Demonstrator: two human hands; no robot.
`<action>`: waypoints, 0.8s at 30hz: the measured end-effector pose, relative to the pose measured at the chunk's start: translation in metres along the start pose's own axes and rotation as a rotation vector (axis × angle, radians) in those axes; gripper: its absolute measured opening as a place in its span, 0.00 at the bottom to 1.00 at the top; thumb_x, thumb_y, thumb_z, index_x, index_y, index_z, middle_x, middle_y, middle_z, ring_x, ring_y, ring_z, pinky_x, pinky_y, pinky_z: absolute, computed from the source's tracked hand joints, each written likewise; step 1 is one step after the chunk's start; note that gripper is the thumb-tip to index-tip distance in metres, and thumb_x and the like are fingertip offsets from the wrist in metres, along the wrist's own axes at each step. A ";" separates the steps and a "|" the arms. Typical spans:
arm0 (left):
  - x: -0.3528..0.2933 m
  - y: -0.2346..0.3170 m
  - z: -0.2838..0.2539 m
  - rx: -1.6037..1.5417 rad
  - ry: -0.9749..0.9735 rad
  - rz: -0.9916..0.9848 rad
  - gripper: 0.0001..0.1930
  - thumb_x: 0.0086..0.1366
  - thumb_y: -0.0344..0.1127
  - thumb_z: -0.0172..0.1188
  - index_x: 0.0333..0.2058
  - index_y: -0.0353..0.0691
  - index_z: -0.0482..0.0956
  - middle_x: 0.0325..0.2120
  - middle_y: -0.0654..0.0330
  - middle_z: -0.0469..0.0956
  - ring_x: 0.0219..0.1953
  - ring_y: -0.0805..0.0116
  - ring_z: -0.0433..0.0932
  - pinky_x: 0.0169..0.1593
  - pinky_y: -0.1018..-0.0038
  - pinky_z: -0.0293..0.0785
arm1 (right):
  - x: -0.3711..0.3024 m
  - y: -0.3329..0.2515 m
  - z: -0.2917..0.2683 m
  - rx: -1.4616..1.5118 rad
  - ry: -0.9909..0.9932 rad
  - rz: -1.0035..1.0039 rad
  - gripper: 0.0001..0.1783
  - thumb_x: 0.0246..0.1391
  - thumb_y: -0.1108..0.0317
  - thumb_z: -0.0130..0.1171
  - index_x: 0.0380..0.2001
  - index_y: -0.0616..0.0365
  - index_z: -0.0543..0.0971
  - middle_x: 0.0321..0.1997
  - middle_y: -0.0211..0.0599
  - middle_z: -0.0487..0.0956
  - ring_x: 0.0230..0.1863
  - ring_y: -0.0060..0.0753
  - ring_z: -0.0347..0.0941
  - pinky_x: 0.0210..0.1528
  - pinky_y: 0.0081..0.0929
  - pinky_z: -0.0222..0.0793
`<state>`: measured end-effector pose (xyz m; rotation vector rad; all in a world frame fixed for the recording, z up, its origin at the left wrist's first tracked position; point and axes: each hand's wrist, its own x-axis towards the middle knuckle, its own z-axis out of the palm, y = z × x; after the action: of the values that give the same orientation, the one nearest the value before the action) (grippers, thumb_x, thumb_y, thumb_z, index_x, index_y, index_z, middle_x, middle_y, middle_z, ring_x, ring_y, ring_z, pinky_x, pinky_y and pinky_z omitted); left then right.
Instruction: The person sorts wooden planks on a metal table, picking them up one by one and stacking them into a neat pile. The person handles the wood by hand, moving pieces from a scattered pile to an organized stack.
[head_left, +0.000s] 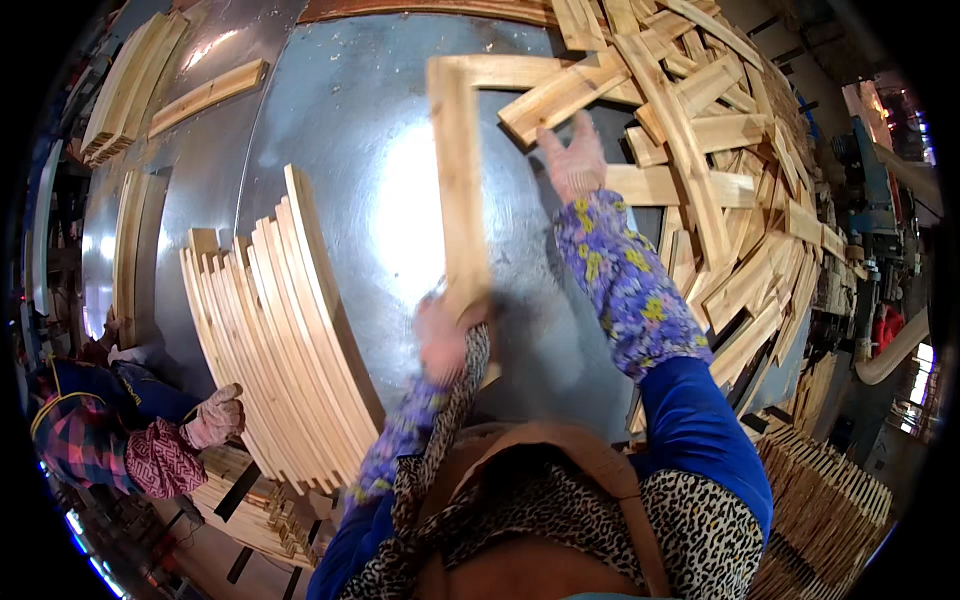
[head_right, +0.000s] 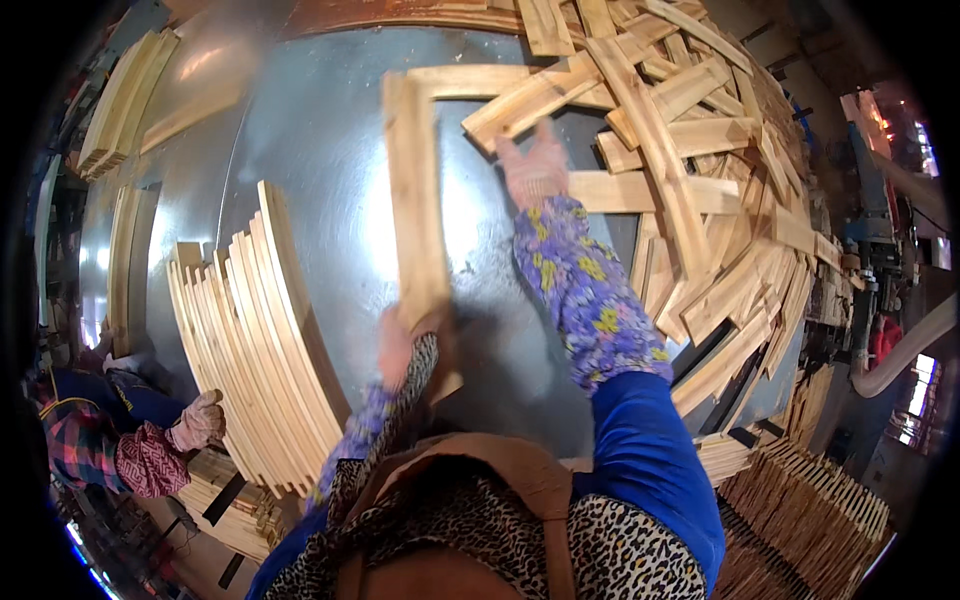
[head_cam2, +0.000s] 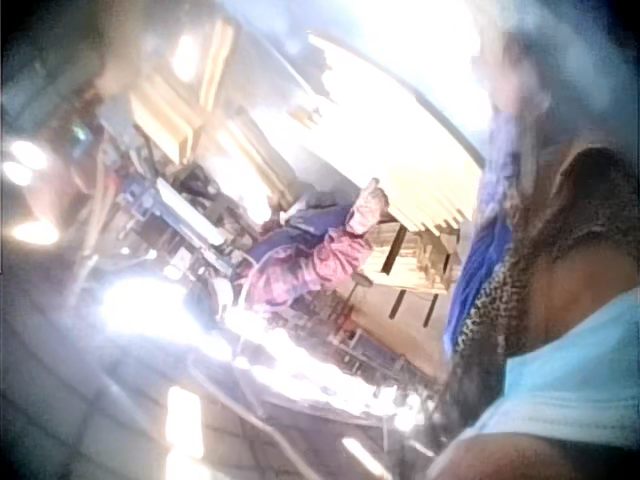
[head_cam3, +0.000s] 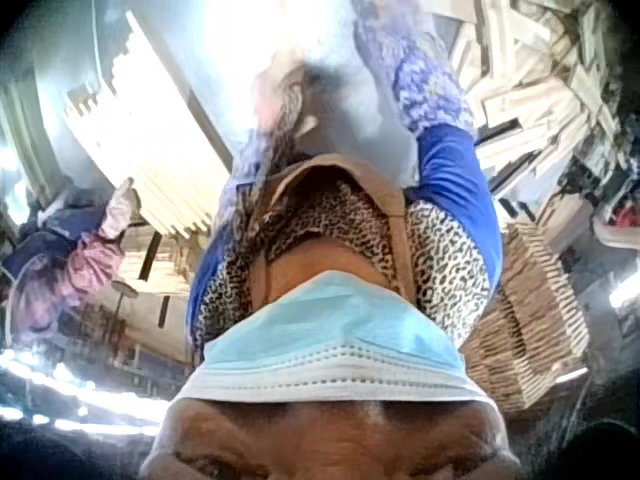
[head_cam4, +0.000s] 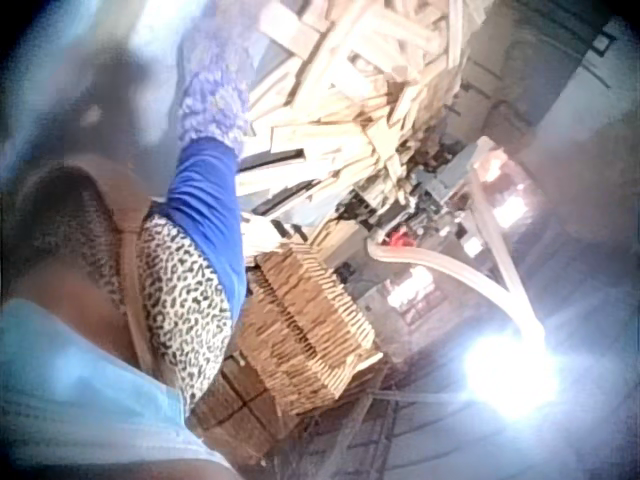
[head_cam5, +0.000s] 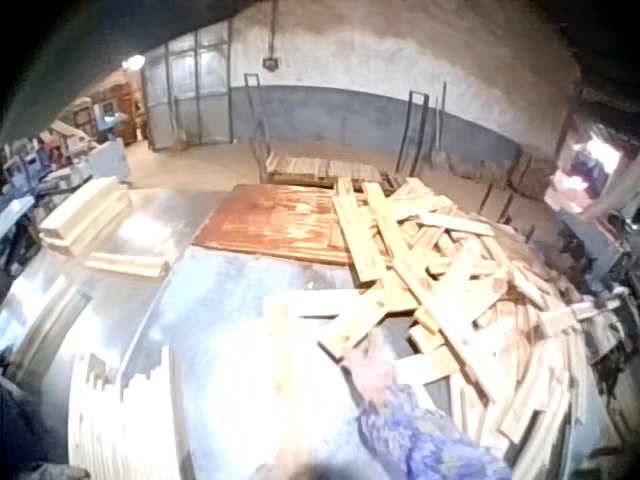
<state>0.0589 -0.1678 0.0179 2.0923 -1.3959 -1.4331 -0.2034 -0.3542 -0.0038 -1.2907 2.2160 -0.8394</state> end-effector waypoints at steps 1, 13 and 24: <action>-0.013 -0.012 -0.013 0.239 0.135 -0.008 0.30 0.57 0.39 0.81 0.58 0.34 0.85 0.54 0.48 0.83 0.55 0.51 0.83 0.60 0.59 0.80 | 0.024 -0.003 0.001 -0.060 0.071 0.113 0.59 0.59 0.32 0.68 0.79 0.63 0.62 0.74 0.66 0.73 0.78 0.59 0.67 0.79 0.47 0.63; -0.001 -0.057 -0.067 0.487 0.778 0.915 0.32 0.63 0.40 0.64 0.62 0.29 0.71 0.55 0.33 0.75 0.56 0.32 0.75 0.64 0.39 0.71 | 0.042 0.005 0.061 0.464 0.360 0.253 0.49 0.62 0.62 0.68 0.81 0.48 0.56 0.66 0.59 0.80 0.64 0.58 0.79 0.70 0.47 0.71; 0.086 0.015 0.029 0.629 0.095 0.585 0.39 0.54 0.35 0.71 0.65 0.33 0.69 0.57 0.45 0.71 0.54 0.42 0.78 0.58 0.52 0.78 | -0.019 0.100 -0.143 -0.711 0.137 -0.069 0.44 0.48 0.61 0.72 0.70 0.58 0.73 0.59 0.52 0.80 0.61 0.55 0.77 0.62 0.51 0.77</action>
<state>0.0316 -0.2367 -0.0374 1.7489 -2.3752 -0.7050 -0.3466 -0.2589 0.0313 -1.6534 2.7164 -0.1394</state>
